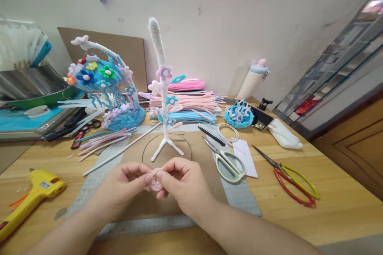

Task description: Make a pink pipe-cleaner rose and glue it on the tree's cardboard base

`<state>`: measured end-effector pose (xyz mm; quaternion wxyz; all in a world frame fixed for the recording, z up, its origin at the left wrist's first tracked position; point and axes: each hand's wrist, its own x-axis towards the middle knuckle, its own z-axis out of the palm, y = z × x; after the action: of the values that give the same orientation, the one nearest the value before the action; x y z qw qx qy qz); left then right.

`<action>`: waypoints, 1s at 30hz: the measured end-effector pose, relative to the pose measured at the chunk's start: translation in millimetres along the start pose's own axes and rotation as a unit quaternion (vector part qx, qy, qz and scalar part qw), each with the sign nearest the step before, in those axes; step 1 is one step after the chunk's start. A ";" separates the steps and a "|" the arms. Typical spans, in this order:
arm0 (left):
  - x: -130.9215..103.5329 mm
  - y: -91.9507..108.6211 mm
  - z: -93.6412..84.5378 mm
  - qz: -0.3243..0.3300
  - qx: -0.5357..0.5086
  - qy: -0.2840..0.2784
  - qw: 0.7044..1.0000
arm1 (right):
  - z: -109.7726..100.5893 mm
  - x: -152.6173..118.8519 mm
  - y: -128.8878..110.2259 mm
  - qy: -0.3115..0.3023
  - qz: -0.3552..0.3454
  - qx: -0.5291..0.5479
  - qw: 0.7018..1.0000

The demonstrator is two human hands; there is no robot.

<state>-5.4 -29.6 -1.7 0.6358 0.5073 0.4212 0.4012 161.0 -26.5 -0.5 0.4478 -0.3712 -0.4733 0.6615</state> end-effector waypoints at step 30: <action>0.3 0.3 5.8 0.011 0.051 0.023 0.998 | -6.5 9.4 10.8 -0.019 0.034 0.018 0.999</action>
<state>0.1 -31.1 -0.7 0.5948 0.5346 0.4496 0.3978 161.3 -17.4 -13.3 0.4229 -0.3663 -0.4564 0.6919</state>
